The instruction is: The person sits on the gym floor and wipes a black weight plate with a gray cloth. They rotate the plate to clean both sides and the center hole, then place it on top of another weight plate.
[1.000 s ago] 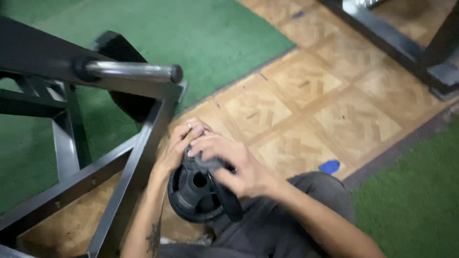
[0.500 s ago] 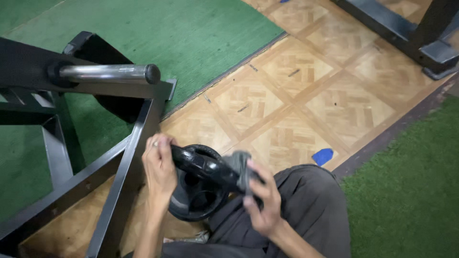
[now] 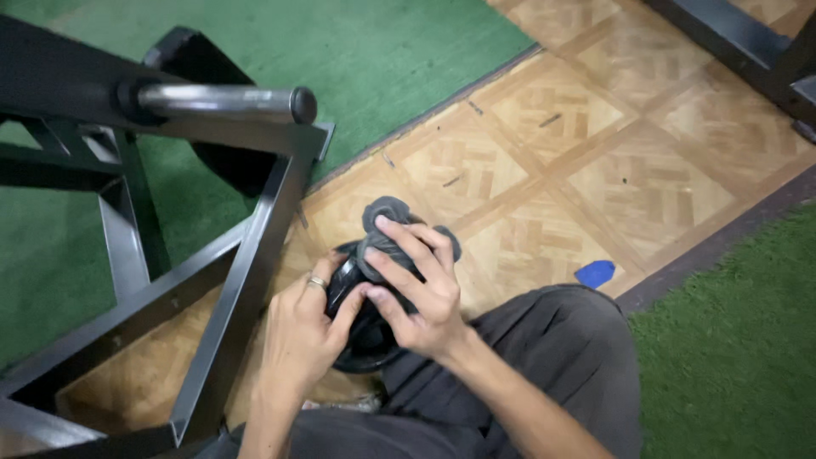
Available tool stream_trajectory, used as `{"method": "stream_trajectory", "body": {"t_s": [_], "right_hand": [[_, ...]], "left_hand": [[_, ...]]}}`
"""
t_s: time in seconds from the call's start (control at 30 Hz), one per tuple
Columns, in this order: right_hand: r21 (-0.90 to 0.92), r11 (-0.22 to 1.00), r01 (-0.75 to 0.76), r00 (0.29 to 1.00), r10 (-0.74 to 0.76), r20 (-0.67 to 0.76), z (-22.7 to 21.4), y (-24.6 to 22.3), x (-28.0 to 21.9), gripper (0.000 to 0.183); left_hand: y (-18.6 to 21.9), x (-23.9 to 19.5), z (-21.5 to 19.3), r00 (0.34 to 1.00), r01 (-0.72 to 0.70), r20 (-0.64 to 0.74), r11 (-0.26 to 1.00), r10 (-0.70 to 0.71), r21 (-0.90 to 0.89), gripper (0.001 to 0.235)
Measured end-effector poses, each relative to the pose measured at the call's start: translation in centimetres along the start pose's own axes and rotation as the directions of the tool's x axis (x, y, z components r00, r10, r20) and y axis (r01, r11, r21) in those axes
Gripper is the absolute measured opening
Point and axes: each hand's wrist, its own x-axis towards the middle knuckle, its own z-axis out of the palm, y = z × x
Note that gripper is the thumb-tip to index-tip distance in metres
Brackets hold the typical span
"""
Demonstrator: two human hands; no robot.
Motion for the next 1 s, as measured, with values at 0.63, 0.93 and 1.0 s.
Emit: {"method": "stream_trajectory", "body": {"t_s": [0.63,0.93,1.0], "right_hand": [[0.098,0.992,-0.082,0.99,0.092,-0.108,9.0,5.4,-4.3,0.027],[0.299,0.948,-0.106,0.989,0.133,-0.07,7.7,-1.0,0.1,0.047],[0.163,0.987,0.017,0.998,-0.008,-0.054,7.8,1.5,0.1,0.042]], "left_hand": [[-1.8,-5.6,0.3,0.821,0.542,-0.063,0.809,-0.568,-0.225,0.028],[-0.7,-8.1,2.1,0.846,0.491,-0.142,0.854,-0.515,-0.171,0.042],[-0.6,-9.0,2.3,0.853,0.475,-0.152,0.863,-0.499,-0.169,0.042]]}}
